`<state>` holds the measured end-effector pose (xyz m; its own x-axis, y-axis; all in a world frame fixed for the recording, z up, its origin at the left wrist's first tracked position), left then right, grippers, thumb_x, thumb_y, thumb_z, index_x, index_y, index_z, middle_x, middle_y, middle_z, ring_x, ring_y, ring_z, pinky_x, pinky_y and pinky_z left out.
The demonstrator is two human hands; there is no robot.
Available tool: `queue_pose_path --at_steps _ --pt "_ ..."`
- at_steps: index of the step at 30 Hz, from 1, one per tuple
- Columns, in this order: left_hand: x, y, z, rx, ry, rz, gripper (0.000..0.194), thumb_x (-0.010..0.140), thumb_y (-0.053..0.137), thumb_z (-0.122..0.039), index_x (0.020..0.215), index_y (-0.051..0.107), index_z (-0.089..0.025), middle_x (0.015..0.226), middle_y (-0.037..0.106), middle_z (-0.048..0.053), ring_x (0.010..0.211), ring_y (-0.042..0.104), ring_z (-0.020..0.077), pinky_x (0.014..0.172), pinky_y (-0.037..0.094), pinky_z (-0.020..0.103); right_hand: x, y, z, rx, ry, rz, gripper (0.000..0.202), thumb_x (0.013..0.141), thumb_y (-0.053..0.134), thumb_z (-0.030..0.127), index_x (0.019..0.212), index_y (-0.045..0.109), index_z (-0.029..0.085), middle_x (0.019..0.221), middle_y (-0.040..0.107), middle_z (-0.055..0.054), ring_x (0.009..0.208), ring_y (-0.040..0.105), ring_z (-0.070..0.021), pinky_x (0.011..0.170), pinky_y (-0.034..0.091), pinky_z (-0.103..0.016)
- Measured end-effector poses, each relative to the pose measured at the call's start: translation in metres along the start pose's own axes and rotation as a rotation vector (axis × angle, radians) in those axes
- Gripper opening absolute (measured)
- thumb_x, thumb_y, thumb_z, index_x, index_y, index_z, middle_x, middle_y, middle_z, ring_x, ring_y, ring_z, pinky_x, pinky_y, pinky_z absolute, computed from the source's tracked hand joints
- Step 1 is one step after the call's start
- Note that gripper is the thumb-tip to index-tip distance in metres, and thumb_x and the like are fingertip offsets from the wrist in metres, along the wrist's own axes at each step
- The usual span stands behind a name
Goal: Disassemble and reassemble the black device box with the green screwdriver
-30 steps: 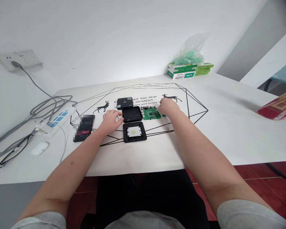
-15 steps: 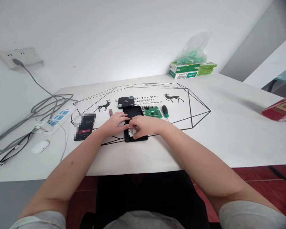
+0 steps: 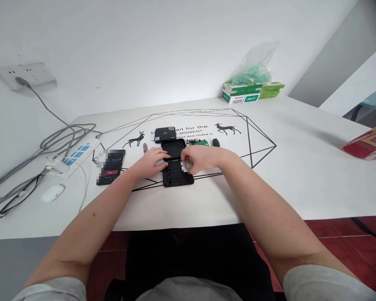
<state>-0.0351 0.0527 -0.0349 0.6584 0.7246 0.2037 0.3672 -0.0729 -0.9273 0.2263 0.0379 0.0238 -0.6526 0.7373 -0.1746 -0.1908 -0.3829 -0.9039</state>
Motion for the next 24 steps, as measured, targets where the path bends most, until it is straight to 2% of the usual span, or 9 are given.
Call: queue_pose_path --at_steps 3,6,10,12,15,18,20,24 --pt "0.0 0.0 0.0 -0.011 0.0 -0.006 0.034 0.102 0.057 -0.04 0.125 0.078 -0.026 0.136 0.074 0.012 0.139 0.061 0.0349 0.122 0.047 0.06 -0.006 -0.006 -0.007 -0.039 0.127 0.114 0.03 0.065 0.079 0.02 0.085 0.058 0.024 0.087 0.067 -0.002 0.073 0.059 -0.0195 0.06 0.037 -0.032" --pt "0.0 -0.001 0.0 -0.007 0.002 -0.005 0.032 0.102 0.057 -0.038 0.123 0.078 -0.027 0.133 0.075 0.011 0.136 0.062 0.0345 0.12 0.048 0.059 -0.007 -0.006 -0.008 -0.07 0.18 0.168 0.028 0.066 0.078 0.016 0.077 0.052 0.024 0.082 0.065 -0.001 0.071 0.058 -0.019 0.059 0.038 -0.033" --pt "0.0 -0.001 -0.002 0.028 0.009 -0.007 0.03 0.103 0.055 -0.034 0.12 0.079 -0.026 0.128 0.076 0.012 0.131 0.063 0.0346 0.118 0.049 0.059 -0.006 -0.005 -0.01 -0.063 0.224 0.214 0.027 0.067 0.078 0.016 0.082 0.057 0.023 0.087 0.07 -0.002 0.075 0.063 -0.0214 0.06 0.041 -0.033" --pt "0.0 -0.002 -0.004 0.055 0.014 -0.006 0.029 0.103 0.055 -0.033 0.118 0.079 -0.026 0.125 0.077 0.011 0.128 0.064 0.0345 0.116 0.05 0.059 -0.006 -0.007 -0.013 -0.026 0.226 0.193 0.031 0.069 0.083 0.024 0.091 0.063 0.023 0.096 0.074 -0.004 0.082 0.067 -0.0231 0.063 0.044 -0.033" --pt "-0.001 -0.003 -0.006 0.066 0.025 0.002 0.027 0.102 0.056 -0.032 0.116 0.079 -0.026 0.122 0.077 0.011 0.125 0.064 0.0341 0.113 0.051 0.058 -0.005 -0.011 -0.021 -0.039 0.26 0.069 0.033 0.079 0.082 0.038 0.105 0.069 0.022 0.109 0.077 -0.009 0.091 0.071 -0.0259 0.069 0.047 -0.033" --pt "-0.002 -0.004 -0.007 0.049 0.035 0.009 0.027 0.103 0.056 -0.033 0.116 0.079 -0.026 0.121 0.077 0.01 0.124 0.063 0.0333 0.112 0.052 0.056 -0.002 -0.012 -0.031 -0.144 0.362 0.0 0.021 0.086 0.075 0.029 0.105 0.073 0.021 0.109 0.078 -0.012 0.09 0.071 -0.0271 0.069 0.046 -0.035" --pt "-0.003 -0.005 -0.009 0.043 0.043 0.011 0.027 0.103 0.056 -0.034 0.115 0.079 -0.026 0.12 0.078 0.009 0.123 0.063 0.0331 0.112 0.052 0.055 -0.001 -0.011 -0.035 -0.165 0.403 0.014 0.018 0.085 0.074 0.023 0.102 0.075 0.022 0.109 0.078 -0.013 0.087 0.071 -0.0268 0.068 0.046 -0.036" --pt "-0.005 -0.006 -0.011 0.04 0.052 0.016 0.028 0.105 0.055 -0.038 0.113 0.079 -0.025 0.12 0.078 0.009 0.121 0.064 0.0323 0.11 0.052 0.054 0.002 -0.01 -0.039 -0.146 0.409 0.03 0.017 0.084 0.073 0.02 0.1 0.077 0.023 0.108 0.078 -0.01 0.086 0.071 -0.0251 0.068 0.046 -0.034"
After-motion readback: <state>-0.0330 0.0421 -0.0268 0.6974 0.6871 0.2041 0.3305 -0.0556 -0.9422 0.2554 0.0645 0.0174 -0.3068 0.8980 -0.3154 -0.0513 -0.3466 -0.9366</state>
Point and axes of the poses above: each hand's wrist, its own x-axis towards the middle knuckle, its own y-axis out of the palm, z = x × y, the point moved 1 cm from there along x, towards the middle knuckle
